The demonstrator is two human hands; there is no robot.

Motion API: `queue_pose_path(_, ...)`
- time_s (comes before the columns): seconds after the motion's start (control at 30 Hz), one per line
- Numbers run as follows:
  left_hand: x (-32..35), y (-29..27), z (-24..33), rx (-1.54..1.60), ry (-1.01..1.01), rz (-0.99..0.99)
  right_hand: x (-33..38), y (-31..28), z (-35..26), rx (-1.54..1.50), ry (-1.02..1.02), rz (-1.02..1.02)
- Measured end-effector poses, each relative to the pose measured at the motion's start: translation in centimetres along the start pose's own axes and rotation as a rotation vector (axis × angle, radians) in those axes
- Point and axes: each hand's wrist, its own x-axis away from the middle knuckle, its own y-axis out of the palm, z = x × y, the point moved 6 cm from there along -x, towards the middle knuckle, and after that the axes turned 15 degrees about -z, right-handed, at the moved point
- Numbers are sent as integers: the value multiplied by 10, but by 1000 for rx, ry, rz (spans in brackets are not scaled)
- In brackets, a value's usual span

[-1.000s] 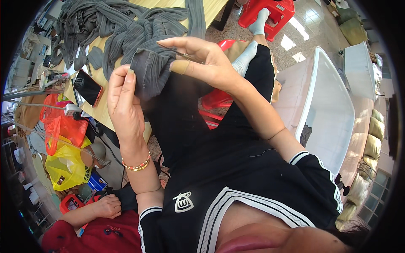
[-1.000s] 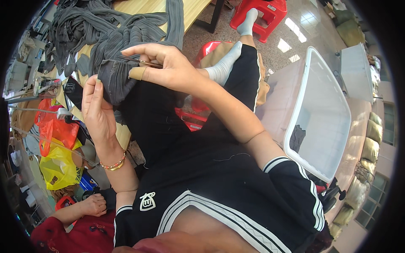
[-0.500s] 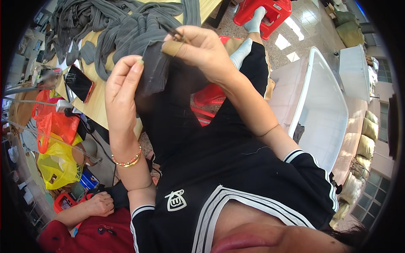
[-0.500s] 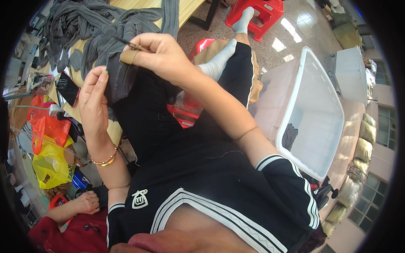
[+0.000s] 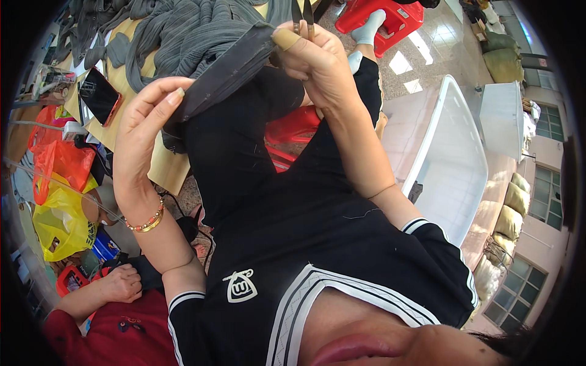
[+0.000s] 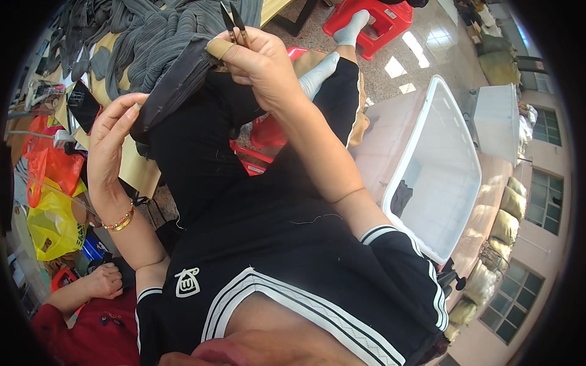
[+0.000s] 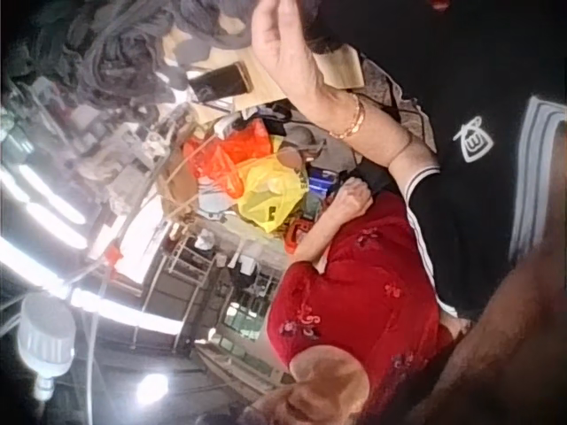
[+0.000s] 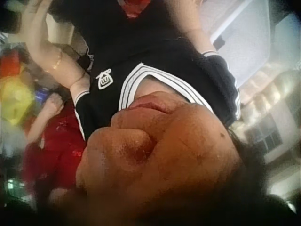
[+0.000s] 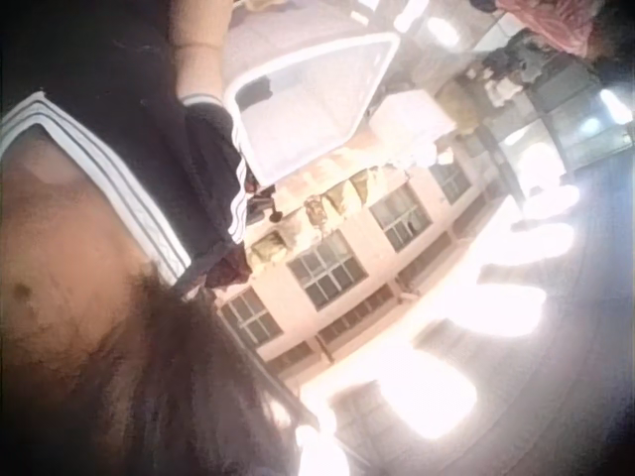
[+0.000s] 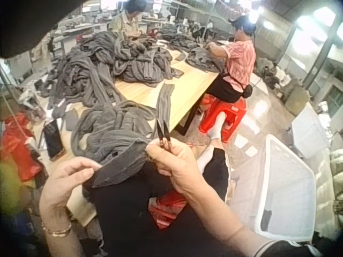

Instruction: The person trims threads along the fasteners of a garment using thread snips, puts it aside, picks up another garment from the table, and trims threads along its fasteners with the thread snips.

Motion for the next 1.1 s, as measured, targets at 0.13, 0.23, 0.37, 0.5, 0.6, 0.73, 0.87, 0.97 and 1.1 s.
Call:
queue_pose_path(0.13, -2, -2, -2, 44, -21, -10, 4, -1, -6, -73, -18, 27)
queue_pose_path(0.23, -4, -3, -6, -77, -15, 27, 5, -4, -17, -87, -83, -6)
queue_pose_path(0.37, -2, -6, -12, -77, -40, 29, 7, -13, -19, 34, -40, 56)
queue_pose_path(0.5, 8, 8, -8, 40, -46, 59, 12, -19, -8, 252, 30, 82)
queue_pose_path(0.6, 9, 4, -20, 140, -47, 48, 7, -11, -2, 538, -54, 26)
queue_pose_path(0.73, 6, 10, -18, 135, -49, 91, 5, -10, 5, 409, -127, 27)
queue_pose_path(0.87, 4, 6, -25, 122, -58, 161, 5, -4, -6, 385, -89, 33)
queue_pose_path(0.97, 2, 4, -25, 204, -11, 207, 3, -6, -5, 590, -88, 7)
queue_pose_path(1.1, 4, 5, -22, 355, 21, 276, 10, 24, -14, 941, -320, -127)
